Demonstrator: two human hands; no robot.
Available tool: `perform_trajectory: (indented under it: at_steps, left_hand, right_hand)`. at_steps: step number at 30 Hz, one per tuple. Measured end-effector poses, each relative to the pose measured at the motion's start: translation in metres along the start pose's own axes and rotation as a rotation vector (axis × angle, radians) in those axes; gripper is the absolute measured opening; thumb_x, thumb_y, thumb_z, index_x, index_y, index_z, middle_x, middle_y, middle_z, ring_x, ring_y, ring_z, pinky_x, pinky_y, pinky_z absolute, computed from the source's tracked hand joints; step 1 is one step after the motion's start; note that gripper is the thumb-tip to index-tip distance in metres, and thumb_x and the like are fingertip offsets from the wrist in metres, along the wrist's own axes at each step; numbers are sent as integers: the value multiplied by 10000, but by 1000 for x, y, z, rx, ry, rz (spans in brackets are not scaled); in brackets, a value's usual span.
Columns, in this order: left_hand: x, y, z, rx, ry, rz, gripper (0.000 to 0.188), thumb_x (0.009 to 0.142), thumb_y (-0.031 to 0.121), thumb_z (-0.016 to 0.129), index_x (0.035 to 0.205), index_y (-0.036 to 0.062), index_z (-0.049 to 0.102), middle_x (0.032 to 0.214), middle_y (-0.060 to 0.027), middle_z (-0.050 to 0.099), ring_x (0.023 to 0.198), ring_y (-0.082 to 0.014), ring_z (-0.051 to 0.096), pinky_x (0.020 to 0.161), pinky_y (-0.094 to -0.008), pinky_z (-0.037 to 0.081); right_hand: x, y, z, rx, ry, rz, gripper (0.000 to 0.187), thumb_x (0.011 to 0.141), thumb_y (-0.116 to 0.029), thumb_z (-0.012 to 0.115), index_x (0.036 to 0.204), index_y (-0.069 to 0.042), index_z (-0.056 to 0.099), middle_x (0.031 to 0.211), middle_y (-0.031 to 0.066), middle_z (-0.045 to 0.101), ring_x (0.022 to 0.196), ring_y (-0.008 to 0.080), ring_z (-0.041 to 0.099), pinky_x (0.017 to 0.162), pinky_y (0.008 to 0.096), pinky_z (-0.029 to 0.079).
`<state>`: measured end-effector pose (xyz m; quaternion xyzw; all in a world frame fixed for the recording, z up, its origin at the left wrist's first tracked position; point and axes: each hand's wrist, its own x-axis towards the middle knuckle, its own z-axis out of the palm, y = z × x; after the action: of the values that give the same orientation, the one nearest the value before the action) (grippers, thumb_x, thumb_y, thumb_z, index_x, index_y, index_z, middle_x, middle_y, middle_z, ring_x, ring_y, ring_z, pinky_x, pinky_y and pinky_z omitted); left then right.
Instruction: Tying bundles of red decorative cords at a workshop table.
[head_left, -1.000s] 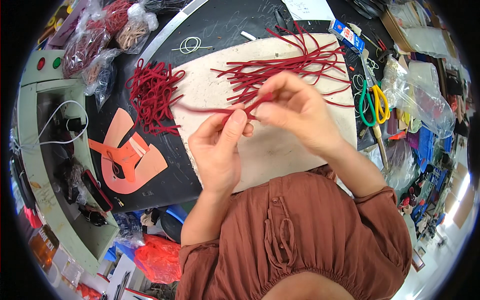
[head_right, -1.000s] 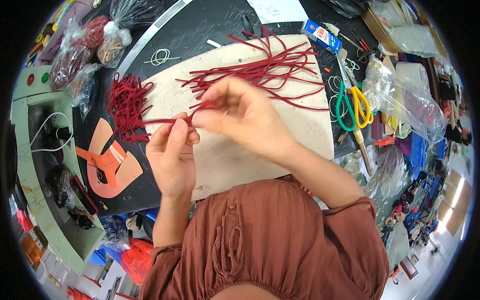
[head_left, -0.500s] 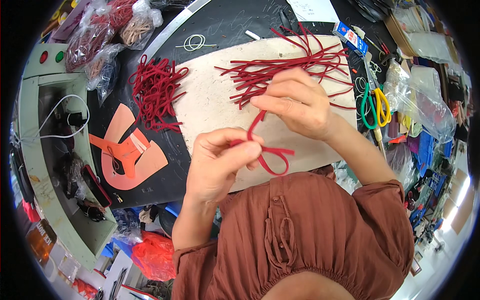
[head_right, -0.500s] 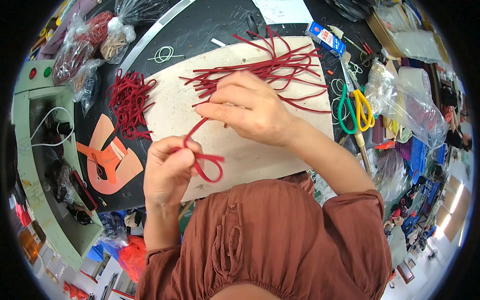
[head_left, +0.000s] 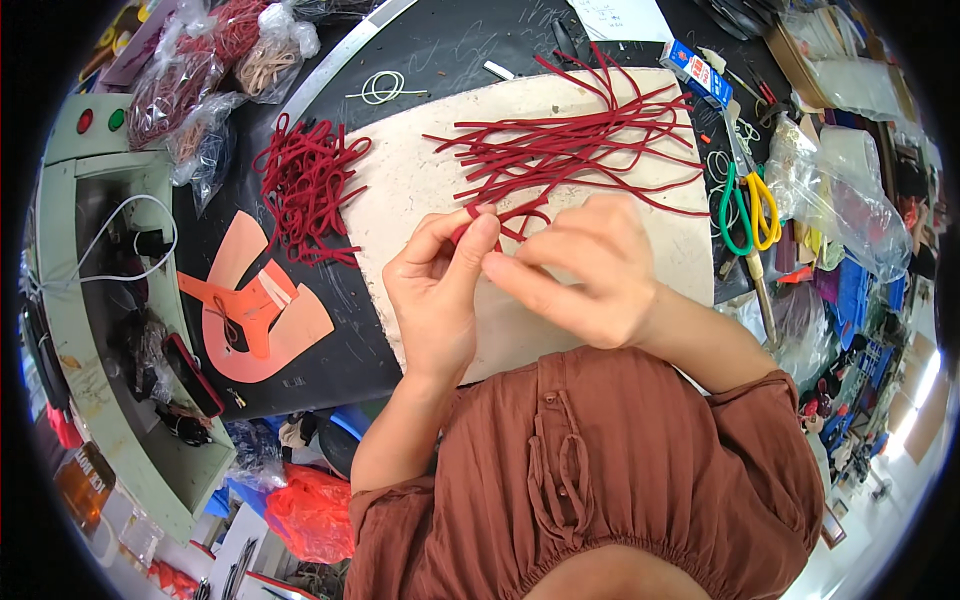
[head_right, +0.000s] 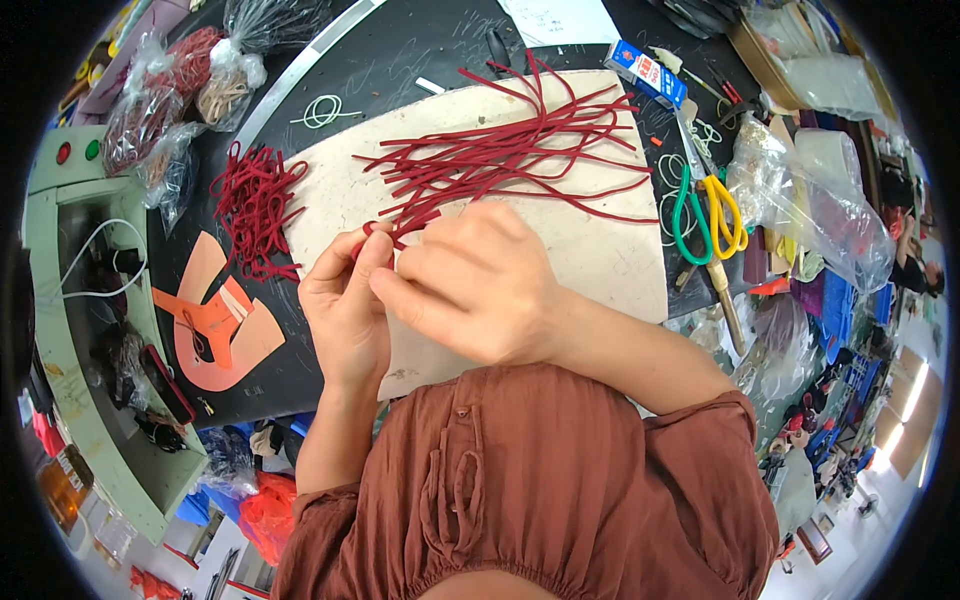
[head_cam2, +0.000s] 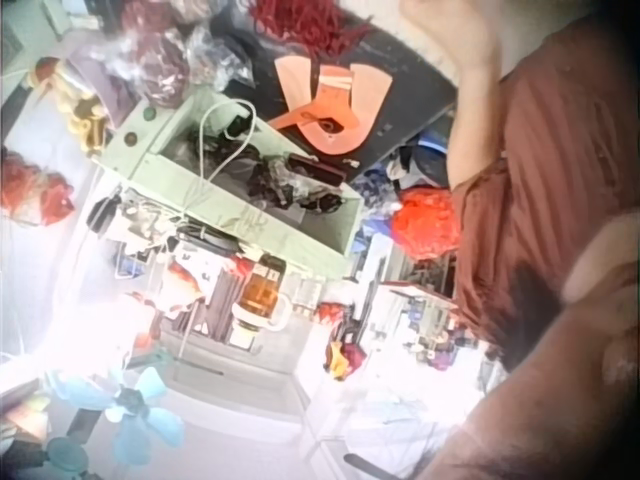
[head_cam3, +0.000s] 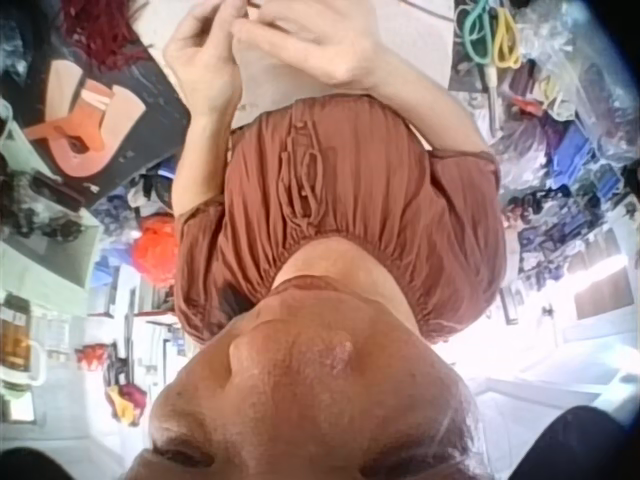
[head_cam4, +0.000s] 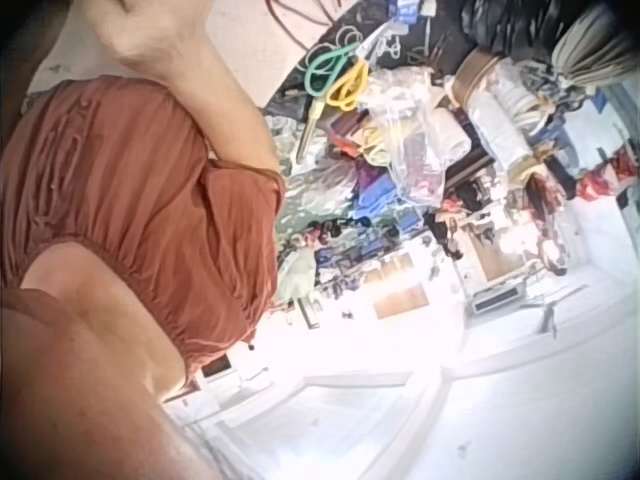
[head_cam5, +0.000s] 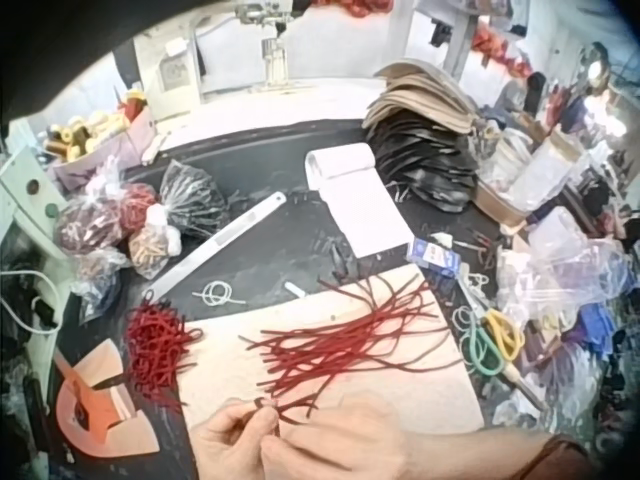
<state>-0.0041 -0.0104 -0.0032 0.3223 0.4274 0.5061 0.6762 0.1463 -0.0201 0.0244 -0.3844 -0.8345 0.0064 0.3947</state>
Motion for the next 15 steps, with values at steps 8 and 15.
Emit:
perform_trajectory:
  at_steps: [8,15]
  left_hand:
    - [-5,11,-4,49,-324,31,110,811,-18,581,920,-35,589,903,-65,575,835,-102,528,754,-231,417]
    - [-5,16,-4,166,-195,-4,149,786,-46,589,935,-49,590,862,-97,624,759,-108,585,693,-222,478]
  right_hand:
    - [7,16,-4,1109,-82,936,104,736,-103,685,819,-59,640,740,7,608,694,58,540,590,227,429]
    - [4,3,1,978,-53,836,102,773,-80,651,833,-17,596,758,25,601,699,83,553,625,231,444]
